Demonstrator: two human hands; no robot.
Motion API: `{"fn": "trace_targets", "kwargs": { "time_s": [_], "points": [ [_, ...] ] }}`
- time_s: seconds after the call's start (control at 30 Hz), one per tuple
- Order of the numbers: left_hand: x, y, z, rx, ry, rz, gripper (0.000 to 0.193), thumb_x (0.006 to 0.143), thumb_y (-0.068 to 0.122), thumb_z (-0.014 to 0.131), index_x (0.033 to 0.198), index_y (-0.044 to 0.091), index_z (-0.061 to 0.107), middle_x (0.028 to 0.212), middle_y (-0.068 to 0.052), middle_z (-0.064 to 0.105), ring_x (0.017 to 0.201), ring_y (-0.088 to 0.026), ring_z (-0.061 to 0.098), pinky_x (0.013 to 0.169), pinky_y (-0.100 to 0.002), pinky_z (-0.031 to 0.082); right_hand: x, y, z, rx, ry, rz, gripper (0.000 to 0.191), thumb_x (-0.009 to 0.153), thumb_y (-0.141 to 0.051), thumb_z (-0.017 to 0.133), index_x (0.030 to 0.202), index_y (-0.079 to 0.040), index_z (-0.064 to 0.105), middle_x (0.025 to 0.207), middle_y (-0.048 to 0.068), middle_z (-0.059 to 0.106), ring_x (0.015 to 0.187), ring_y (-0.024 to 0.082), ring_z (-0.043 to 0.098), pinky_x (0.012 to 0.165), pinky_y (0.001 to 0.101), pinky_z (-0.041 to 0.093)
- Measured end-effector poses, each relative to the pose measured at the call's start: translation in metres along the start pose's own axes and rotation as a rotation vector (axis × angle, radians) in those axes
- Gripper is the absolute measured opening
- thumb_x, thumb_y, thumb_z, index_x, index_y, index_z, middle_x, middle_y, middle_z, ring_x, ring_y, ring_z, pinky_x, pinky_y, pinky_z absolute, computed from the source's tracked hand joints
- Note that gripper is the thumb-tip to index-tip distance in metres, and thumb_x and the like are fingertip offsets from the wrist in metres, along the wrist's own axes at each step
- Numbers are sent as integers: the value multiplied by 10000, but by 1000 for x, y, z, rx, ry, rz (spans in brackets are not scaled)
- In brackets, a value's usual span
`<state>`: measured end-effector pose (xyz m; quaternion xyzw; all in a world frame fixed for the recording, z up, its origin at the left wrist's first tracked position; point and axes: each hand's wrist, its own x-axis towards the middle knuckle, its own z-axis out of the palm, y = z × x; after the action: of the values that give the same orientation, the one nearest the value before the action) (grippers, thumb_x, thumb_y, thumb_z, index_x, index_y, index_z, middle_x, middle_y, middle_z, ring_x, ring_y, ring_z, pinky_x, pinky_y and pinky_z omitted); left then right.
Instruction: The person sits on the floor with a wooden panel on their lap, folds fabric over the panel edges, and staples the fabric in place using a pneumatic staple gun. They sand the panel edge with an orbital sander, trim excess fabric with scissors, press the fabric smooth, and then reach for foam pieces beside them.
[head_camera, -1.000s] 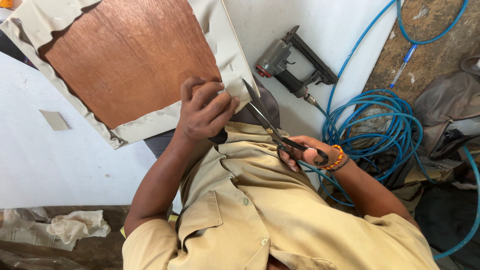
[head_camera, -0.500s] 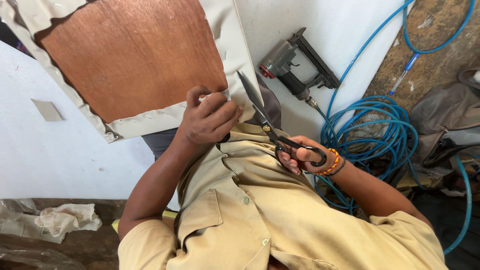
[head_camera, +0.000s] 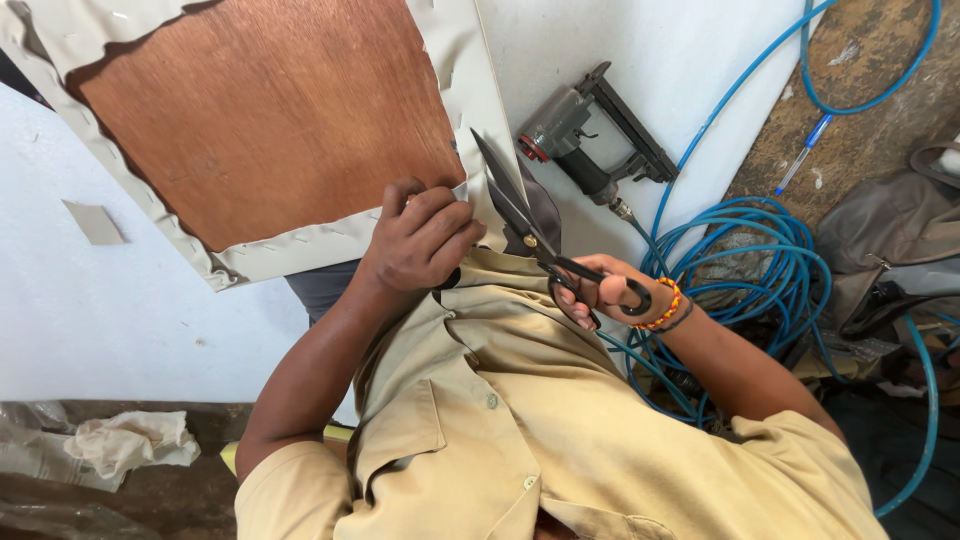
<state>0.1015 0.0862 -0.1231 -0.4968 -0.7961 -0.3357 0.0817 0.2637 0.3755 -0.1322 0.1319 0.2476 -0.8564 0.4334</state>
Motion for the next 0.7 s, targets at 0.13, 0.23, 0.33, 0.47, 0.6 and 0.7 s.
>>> {"fn": "trace_targets", "kwargs": {
  "time_s": [0.13, 0.23, 0.33, 0.47, 0.6, 0.7],
  "points": [
    [2, -1, -1, -23, 12, -11, 151, 881, 113, 774, 1015, 92, 706, 1081, -43, 626, 1084, -234, 599, 882, -445, 480, 11, -8, 4, 81, -41, 17, 771, 767, -724, 793, 1006, -24, 575, 838, 17, 588, 746, 115, 601, 659, 257, 520],
    [4, -2, -1, -14, 15, 11, 171, 848, 110, 762, 1008, 91, 702, 1089, -53, 636, 1084, -244, 599, 884, -440, 484, 13, -10, 5, 41, 13, -1, 694, 813, -663, 804, 981, -29, 579, 795, 7, 580, 690, 93, 589, 604, 239, 513],
    [4, -3, 0, -27, 35, 11, 174, 837, 108, 749, 1002, 92, 700, 1065, -53, 623, 1080, -252, 596, 885, -447, 485, 12, -12, 4, -35, 93, 12, 596, 853, -557, 835, 921, -17, 592, 715, -10, 556, 603, 77, 569, 532, 221, 489],
    [0, -5, 2, -57, 40, 10, 164, 839, 88, 740, 980, 89, 656, 1061, -69, 625, 1064, -260, 602, 890, -459, 496, 8, -14, 0, -233, 134, 36, 510, 874, -493, 826, 867, -40, 593, 684, -21, 580, 570, 50, 584, 499, 188, 480],
    [-6, -4, 4, -154, 166, -26, 244, 809, 6, 714, 988, 55, 555, 1006, -111, 628, 984, -305, 634, 860, -481, 516, -1, -24, -2, -375, 99, 36, 500, 870, -469, 834, 901, -21, 616, 697, -25, 593, 586, 51, 611, 520, 195, 502],
    [-1, -4, 2, -298, 281, -245, 286, 832, -74, 663, 1065, 31, 536, 985, -149, 634, 922, -308, 654, 798, -434, 542, -15, -36, -1, -484, 187, -161, 543, 858, -494, 835, 962, -7, 619, 730, -1, 638, 635, 76, 653, 552, 222, 537]
  ]
}}
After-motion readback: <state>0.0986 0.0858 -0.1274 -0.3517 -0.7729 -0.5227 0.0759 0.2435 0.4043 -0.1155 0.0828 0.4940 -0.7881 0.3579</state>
